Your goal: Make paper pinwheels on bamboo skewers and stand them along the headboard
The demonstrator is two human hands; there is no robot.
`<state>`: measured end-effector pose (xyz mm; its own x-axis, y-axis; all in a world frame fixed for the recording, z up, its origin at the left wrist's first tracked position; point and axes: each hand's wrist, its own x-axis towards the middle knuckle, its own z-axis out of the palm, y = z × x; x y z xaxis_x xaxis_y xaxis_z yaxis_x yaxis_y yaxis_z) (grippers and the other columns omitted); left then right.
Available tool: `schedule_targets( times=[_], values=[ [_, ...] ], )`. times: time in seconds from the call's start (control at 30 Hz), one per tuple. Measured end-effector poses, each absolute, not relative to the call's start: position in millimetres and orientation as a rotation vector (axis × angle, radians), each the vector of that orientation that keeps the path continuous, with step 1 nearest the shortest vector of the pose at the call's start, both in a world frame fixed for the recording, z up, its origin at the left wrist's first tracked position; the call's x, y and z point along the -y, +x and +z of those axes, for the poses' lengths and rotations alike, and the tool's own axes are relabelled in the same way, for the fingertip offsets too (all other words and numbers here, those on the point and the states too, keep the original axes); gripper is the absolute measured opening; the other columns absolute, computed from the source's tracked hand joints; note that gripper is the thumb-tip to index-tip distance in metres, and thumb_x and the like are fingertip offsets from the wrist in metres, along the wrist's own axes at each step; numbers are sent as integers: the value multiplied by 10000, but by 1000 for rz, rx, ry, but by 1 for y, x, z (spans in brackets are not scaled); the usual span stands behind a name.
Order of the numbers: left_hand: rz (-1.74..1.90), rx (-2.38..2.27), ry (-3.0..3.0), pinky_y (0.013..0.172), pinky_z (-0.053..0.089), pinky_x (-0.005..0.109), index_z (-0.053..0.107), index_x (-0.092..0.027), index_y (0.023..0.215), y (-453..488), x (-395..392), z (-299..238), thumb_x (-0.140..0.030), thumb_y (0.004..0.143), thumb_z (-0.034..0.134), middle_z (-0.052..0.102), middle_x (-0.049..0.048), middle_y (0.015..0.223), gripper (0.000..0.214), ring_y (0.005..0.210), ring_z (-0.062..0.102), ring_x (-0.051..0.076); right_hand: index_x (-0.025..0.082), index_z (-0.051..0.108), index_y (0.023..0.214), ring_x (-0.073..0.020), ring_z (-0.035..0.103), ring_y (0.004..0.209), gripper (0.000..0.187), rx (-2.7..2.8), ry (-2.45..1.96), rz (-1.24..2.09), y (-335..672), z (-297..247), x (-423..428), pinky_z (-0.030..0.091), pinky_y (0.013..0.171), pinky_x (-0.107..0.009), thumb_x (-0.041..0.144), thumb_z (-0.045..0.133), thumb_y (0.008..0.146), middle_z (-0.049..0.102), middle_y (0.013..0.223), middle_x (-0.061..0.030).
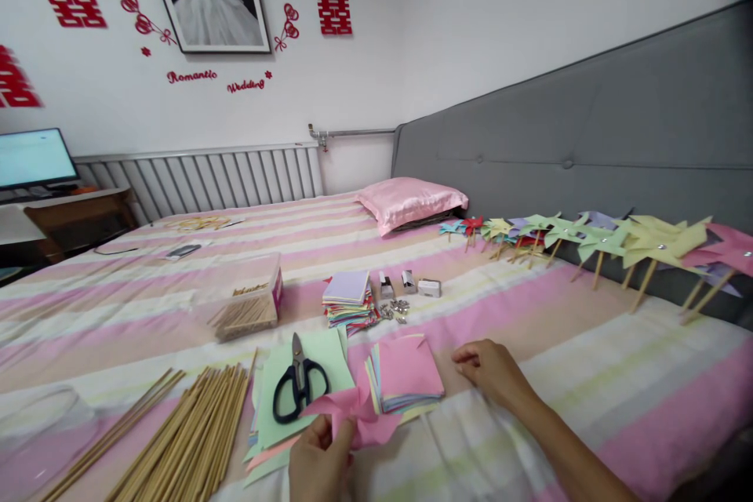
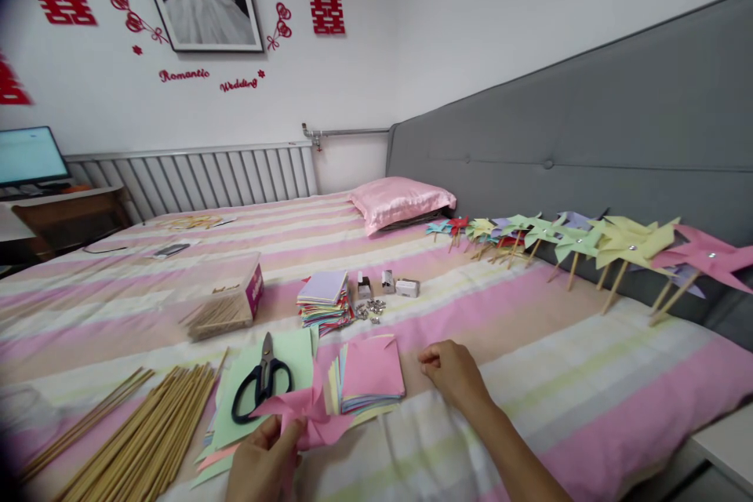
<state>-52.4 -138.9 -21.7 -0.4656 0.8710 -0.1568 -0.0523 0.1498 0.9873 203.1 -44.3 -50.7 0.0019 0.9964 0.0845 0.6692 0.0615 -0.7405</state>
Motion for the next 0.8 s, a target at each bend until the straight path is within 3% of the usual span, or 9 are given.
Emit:
schedule_targets(
  times=[0.23, 0.53, 0.7, 0.8],
  values=[
    [1416, -1620, 801, 422, 287, 192, 574, -144, 527, -55, 136, -30, -467, 465, 688, 458, -58, 415, 348, 399, 366, 82, 221, 697, 776, -184, 643, 737, 190, 1792, -1744, 569, 198, -48, 43, 450, 644, -234, 161, 575, 644, 715, 768, -33],
    [1410, -1543, 759, 399, 258, 176, 533, -147, 493, -51, 139, -23, -443, 467, 697, 431, -69, 401, 339, 375, 332, 60, 203, 628, 619, -249, 593, 732, 143, 1761, -1808, 442, 187, -46, 44, 378, 612, -302, 148, 513, 684, 665, 706, -73],
    [1436, -1490, 714, 403, 278, 173, 522, -142, 474, -50, 138, -24, -415, 451, 712, 421, -75, 400, 333, 368, 332, 52, 199, 605, 727, -187, 593, 698, 130, 1770, -1592, 586, 177, -29, 54, 413, 621, -251, 195, 475, 737, 651, 712, -33],
    [1458, -1464, 692, 397, 270, 174, 514, -148, 459, -48, 140, -20, -390, 461, 711, 422, -73, 392, 312, 365, 334, 54, 180, 587, 776, -147, 570, 620, 137, 1700, -1261, 917, 158, -11, 76, 422, 552, -213, 269, 483, 765, 629, 688, -11]
  ],
)
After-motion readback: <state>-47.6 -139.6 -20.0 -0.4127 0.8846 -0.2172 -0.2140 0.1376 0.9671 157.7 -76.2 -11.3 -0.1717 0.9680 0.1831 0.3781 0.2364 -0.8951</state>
